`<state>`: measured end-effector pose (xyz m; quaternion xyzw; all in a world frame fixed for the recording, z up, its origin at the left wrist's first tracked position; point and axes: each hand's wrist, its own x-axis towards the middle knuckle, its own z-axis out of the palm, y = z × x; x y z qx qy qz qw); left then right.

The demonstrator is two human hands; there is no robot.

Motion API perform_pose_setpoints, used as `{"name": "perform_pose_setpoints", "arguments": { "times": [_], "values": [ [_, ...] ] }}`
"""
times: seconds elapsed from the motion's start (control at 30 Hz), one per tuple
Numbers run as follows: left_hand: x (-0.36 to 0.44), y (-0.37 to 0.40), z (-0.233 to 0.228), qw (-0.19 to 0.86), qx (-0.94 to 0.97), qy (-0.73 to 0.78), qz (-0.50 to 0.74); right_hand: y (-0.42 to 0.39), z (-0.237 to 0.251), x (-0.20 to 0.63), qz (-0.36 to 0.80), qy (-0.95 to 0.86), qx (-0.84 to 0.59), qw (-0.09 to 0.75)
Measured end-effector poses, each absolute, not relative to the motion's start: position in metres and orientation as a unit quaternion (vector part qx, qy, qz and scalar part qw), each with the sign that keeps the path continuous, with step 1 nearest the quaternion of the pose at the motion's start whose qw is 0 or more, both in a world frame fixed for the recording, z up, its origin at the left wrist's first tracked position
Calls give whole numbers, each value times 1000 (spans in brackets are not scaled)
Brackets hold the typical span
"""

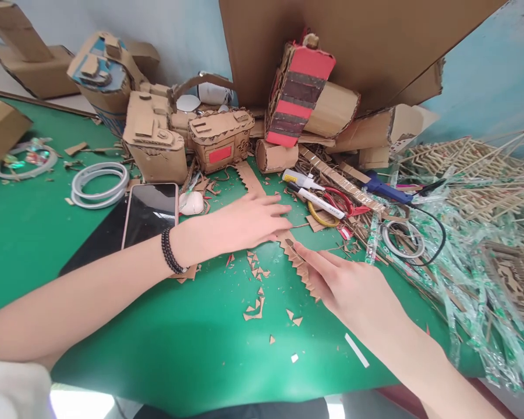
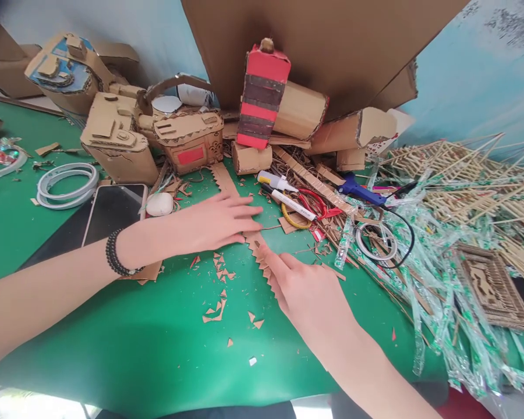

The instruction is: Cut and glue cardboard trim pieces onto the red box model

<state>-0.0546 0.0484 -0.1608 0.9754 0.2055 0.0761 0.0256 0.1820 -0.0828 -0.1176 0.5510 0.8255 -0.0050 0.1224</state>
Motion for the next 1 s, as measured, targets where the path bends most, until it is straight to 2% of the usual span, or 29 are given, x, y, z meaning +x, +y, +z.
{"name": "perform_pose_setpoints", "arguments": {
  "times": [0.13, 0.37, 0.7, 1.0],
  "values": [
    [-48, 46, -156, 67, 980, 165, 91, -78, -111, 181, -27, 822, 553, 134],
    [-47, 45, -149, 56, 979, 184, 68, -74, -101, 174, -3, 815, 559, 152],
    [-41, 39, -144, 49, 979, 193, 42, -70, -88, 162, -35, 790, 576, 208],
    [-41, 42, -150, 42, 981, 182, 47, -70, -87, 160, -43, 784, 585, 204]
  ]
}}
